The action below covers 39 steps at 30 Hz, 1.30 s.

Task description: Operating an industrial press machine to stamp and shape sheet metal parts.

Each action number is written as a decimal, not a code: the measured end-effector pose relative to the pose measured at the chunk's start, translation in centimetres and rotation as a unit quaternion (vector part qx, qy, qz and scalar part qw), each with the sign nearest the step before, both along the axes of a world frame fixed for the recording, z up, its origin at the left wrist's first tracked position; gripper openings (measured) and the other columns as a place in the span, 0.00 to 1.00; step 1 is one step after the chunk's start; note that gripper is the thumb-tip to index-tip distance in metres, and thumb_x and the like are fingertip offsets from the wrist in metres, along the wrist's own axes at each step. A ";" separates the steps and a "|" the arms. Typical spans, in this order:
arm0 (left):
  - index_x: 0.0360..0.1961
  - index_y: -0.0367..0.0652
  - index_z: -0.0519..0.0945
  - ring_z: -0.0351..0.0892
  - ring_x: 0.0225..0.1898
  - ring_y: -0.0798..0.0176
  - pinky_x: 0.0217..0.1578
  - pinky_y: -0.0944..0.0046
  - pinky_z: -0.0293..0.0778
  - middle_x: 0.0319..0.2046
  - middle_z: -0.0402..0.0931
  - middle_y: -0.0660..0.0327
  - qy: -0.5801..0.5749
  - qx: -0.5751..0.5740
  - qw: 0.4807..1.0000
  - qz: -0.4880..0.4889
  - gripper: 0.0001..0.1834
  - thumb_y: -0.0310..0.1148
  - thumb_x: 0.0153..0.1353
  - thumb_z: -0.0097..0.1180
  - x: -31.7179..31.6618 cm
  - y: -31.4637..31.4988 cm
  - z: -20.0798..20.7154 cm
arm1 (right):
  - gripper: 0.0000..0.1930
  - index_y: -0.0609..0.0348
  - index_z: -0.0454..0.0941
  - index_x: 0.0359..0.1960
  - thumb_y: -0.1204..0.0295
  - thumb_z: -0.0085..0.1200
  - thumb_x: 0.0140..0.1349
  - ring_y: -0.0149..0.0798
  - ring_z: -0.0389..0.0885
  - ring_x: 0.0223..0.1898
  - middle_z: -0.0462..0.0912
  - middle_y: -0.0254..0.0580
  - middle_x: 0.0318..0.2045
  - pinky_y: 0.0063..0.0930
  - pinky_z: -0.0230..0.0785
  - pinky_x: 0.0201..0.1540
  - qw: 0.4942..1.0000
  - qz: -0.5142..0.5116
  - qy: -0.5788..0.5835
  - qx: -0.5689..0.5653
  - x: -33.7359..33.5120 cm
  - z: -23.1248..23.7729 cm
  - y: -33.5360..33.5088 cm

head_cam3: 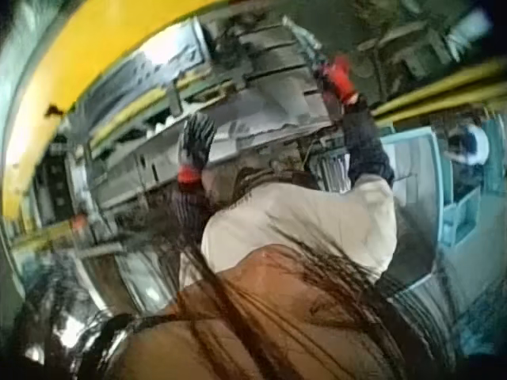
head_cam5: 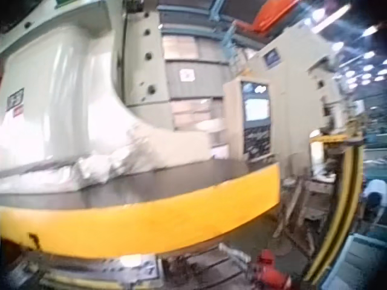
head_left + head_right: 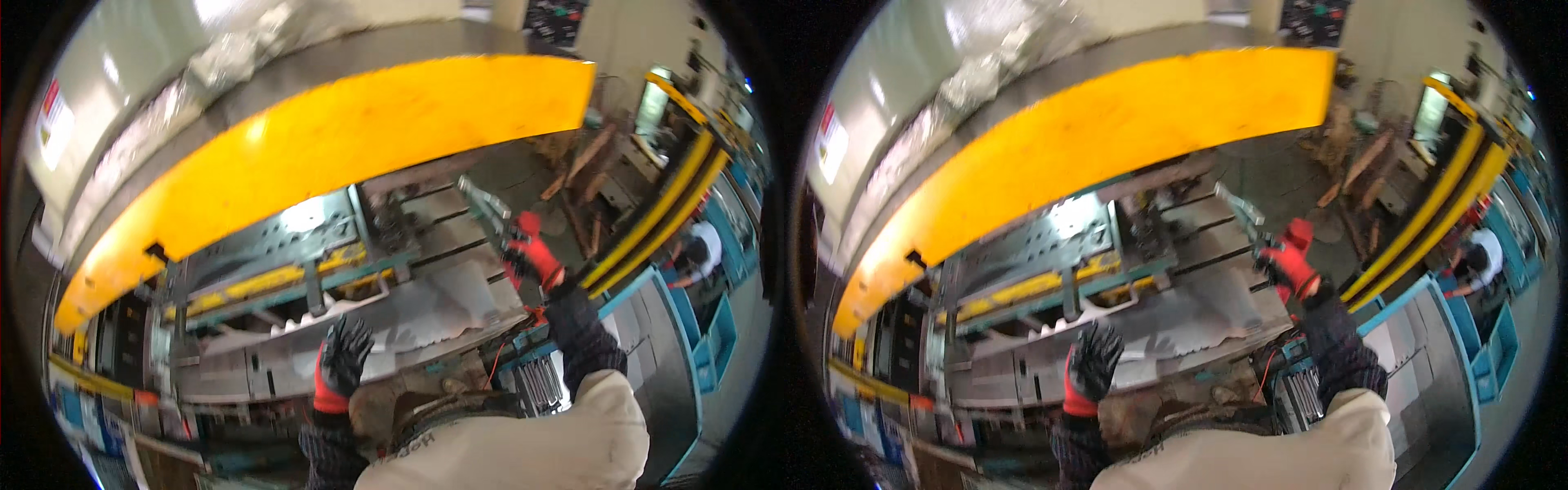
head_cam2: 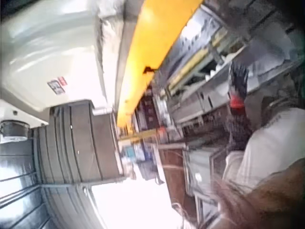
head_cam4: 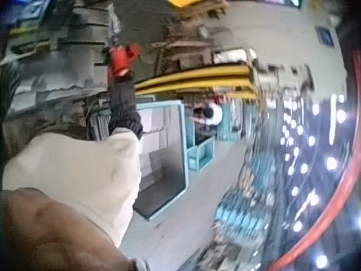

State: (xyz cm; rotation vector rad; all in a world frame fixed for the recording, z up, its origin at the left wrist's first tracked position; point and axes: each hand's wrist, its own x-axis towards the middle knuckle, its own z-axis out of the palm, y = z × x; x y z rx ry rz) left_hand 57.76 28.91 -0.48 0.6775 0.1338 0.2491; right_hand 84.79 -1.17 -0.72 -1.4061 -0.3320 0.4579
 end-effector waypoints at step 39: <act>0.48 0.29 0.58 0.67 0.44 0.55 0.46 0.62 0.65 0.42 0.65 0.47 -0.159 0.108 0.966 0.175 0.18 0.26 0.57 0.34 9.7 2.7 13.2 | 0.09 0.61 0.74 0.24 0.68 0.48 0.47 0.28 0.71 0.22 0.75 0.35 0.22 0.22 0.65 0.27 0.847 0.268 -0.395 -0.235 24.8 4.5 24.0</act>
